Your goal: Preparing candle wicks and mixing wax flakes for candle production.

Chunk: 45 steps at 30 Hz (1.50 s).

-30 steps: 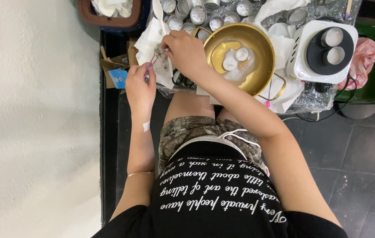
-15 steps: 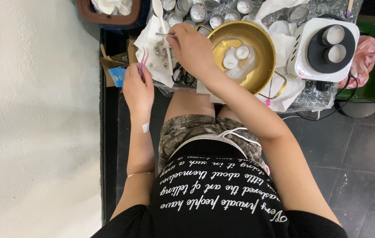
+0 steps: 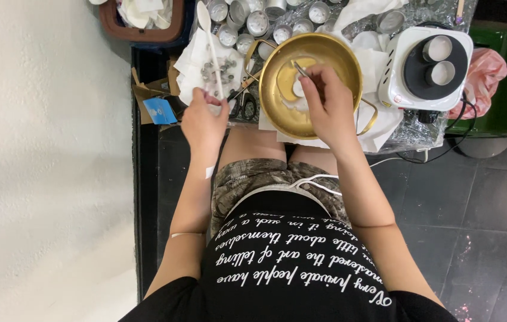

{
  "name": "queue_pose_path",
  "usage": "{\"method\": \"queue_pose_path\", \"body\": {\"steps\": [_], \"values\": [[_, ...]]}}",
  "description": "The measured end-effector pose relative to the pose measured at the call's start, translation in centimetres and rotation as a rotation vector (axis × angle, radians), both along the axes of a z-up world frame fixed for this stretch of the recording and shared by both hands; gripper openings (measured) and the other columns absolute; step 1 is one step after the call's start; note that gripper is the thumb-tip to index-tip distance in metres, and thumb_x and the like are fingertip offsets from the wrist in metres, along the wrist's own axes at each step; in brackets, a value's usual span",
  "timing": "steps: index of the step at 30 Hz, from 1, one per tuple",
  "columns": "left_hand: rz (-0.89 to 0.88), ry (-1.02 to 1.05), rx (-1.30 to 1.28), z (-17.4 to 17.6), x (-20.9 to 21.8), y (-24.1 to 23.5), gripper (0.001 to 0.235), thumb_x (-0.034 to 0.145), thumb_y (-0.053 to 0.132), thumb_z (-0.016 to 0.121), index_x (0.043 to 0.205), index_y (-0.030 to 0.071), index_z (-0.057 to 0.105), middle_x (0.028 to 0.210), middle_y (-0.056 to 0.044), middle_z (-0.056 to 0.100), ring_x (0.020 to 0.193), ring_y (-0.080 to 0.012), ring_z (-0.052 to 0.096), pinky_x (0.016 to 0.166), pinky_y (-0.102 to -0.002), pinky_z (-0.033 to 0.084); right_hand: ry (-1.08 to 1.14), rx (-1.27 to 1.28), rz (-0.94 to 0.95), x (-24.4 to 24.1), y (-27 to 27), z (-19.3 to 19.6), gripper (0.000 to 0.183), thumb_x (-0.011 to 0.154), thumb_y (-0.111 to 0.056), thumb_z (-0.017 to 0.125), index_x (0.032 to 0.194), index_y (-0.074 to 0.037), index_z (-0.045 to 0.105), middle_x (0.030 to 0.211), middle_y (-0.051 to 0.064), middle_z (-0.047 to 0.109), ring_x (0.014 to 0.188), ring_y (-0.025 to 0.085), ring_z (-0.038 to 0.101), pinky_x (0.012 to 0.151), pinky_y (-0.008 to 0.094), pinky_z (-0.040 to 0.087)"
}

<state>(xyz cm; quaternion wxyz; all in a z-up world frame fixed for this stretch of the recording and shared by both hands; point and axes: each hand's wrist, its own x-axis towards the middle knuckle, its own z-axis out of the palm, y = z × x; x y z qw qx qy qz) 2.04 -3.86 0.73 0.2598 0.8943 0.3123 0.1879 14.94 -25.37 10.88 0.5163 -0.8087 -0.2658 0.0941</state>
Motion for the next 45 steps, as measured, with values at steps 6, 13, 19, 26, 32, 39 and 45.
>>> {"method": "queue_pose_path", "body": {"steps": [6, 13, 19, 26, 32, 39, 45], "values": [[0.106, -0.206, -0.106, 3.8, -0.1, 1.5, 0.038, 0.086, 0.019, 0.083, 0.095, 0.004, 0.049, 0.081, -0.005, 0.077, 0.061, -0.0253, 0.068, 0.062, -0.037, 0.052, 0.133, 0.055, 0.000, -0.8, -2.5, -1.9, 0.010, 0.109, -0.008, 0.059, 0.115, -0.001, 0.058, 0.094, 0.000, 0.066, 0.079, 0.004, 0.054, 0.069, 0.021, 0.044], [0.103, -0.328, -0.273, 4.7, 1.5, 1.8, 0.039, 0.088, 0.011, 0.082, 0.091, 0.005, 0.043, 0.081, -0.006, 0.077, 0.053, -0.0155, 0.064, 0.055, -0.030, 0.049, 0.147, -0.029, -0.052, -1.4, -4.0, -3.1, 0.013, 0.109, -0.011, 0.061, 0.116, 0.000, 0.059, 0.086, 0.002, 0.062, 0.073, 0.007, 0.050, 0.066, 0.022, 0.042], [0.142, -0.395, -0.346, 4.2, 1.3, 2.2, 0.038, 0.090, 0.008, 0.081, 0.091, 0.005, 0.043, 0.083, -0.007, 0.077, 0.052, -0.0089, 0.059, 0.052, -0.025, 0.045, 0.197, -0.019, -0.069, -1.7, -5.4, -4.7, 0.014, 0.108, -0.012, 0.061, 0.115, 0.000, 0.059, 0.088, 0.002, 0.065, 0.074, 0.005, 0.052, 0.065, 0.022, 0.043], [0.086, -0.381, -0.350, 1.4, 1.1, 3.2, 0.037, 0.092, 0.009, 0.081, 0.093, 0.005, 0.044, 0.085, -0.007, 0.077, 0.053, -0.0086, 0.056, 0.052, -0.025, 0.044, 0.183, -0.019, -0.066, -2.8, -6.6, -4.8, 0.013, 0.108, -0.010, 0.060, 0.114, 0.000, 0.058, 0.090, 0.001, 0.066, 0.075, 0.005, 0.054, 0.066, 0.022, 0.044], [-0.078, -0.246, -0.242, 0.1, 2.2, 4.0, 0.033, 0.093, 0.011, 0.081, 0.096, 0.004, 0.049, 0.087, -0.006, 0.078, 0.054, -0.0113, 0.059, 0.054, -0.027, 0.045, 0.198, -0.017, -0.094, -3.6, -7.5, -3.9, 0.010, 0.108, -0.008, 0.061, 0.113, 0.000, 0.059, 0.090, 0.001, 0.066, 0.078, 0.004, 0.055, 0.068, 0.021, 0.044], [-0.128, -0.249, -0.319, 1.8, 4.2, 4.8, 0.032, 0.095, 0.010, 0.079, 0.101, 0.002, 0.049, 0.088, -0.007, 0.077, 0.056, -0.0139, 0.062, 0.055, -0.029, 0.047, 0.231, -0.066, -0.118, -4.0, -8.0, -4.2, 0.011, 0.107, -0.008, 0.061, 0.114, 0.000, 0.059, 0.089, 0.003, 0.067, 0.076, 0.006, 0.055, 0.067, 0.022, 0.044], [-0.128, -0.242, -0.260, 0.6, 5.3, 4.9, 0.031, 0.095, 0.010, 0.079, 0.105, 0.001, 0.051, 0.088, -0.007, 0.077, 0.056, -0.0137, 0.063, 0.056, -0.028, 0.048, 0.177, -0.065, -0.112, -4.0, -8.3, -4.1, 0.014, 0.106, -0.009, 0.062, 0.116, 0.001, 0.060, 0.093, 0.004, 0.071, 0.079, 0.007, 0.061, 0.069, 0.022, 0.048]]}}
